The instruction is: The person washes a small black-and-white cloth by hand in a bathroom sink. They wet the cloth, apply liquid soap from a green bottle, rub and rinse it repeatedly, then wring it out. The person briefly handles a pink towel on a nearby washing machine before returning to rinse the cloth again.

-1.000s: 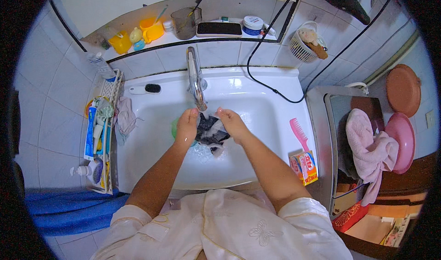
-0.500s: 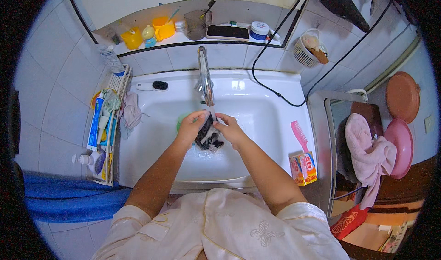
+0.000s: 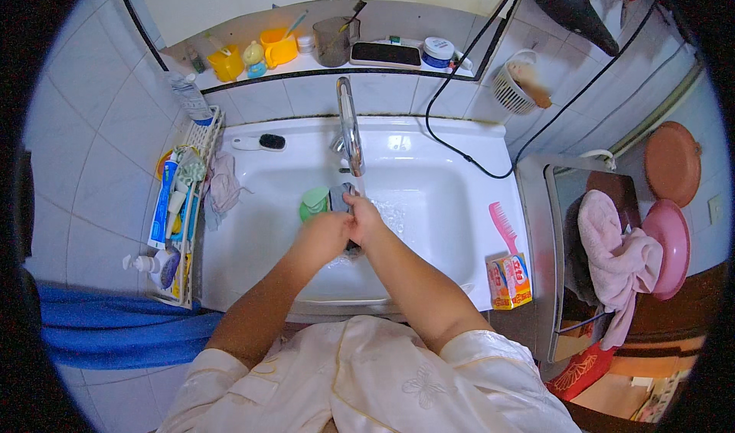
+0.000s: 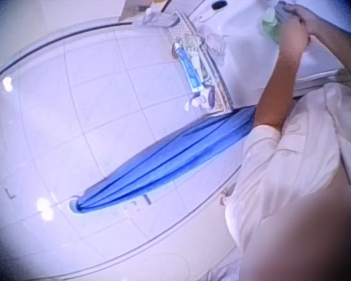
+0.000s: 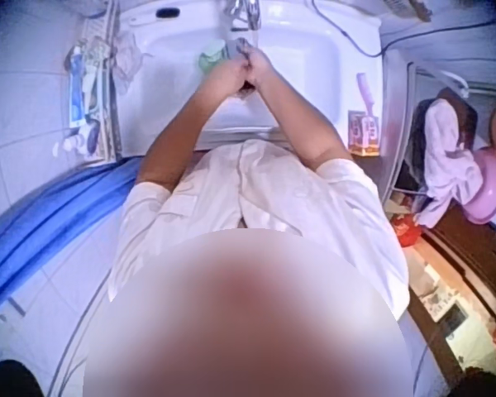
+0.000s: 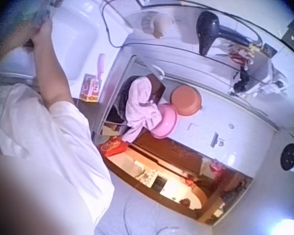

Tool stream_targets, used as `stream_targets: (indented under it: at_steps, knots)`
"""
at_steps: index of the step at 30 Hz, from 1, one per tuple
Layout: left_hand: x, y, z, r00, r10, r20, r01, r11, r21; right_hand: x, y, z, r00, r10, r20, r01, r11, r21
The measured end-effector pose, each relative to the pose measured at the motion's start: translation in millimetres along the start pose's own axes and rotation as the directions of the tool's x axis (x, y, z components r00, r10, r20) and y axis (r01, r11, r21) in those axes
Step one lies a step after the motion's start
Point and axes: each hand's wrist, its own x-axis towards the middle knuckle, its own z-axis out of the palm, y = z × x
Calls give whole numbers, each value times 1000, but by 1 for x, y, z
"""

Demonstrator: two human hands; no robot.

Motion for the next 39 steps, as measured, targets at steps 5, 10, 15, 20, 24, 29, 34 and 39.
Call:
stream_targets:
  at_steps: [5,10,15,20,24,29,34,39]
  knots:
    - [20,-38,-21,848,-169,-502,154,985,-72,25,4,-3,986,-86,144,57,979,195]
    - [51,-77,20,789,-369,-492,328,929,-172,55,7,-11,983,-146,111,106,946,306]
    - [48,-79,31,833,-318,-453,345,938,-22,34,8,2,986,-116,123,71,945,318]
    - [47,-76,38,809,-342,-478,374,927,-32,20,10,10,988,-122,98,86,948,306]
    - [46,-78,39,808,-346,-478,350,933,-83,34,10,-3,992,-92,88,65,961,269]
    - [47,-85,41,810,-349,-472,331,935,-124,31,7,2,990,-69,122,38,970,241]
    - [62,-81,18,802,-160,-576,192,981,-6,29,6,2,991,-126,32,117,971,207]
    - [111,-57,-18,996,-89,-16,90,994,57,20,5,10,994,-100,50,89,979,185]
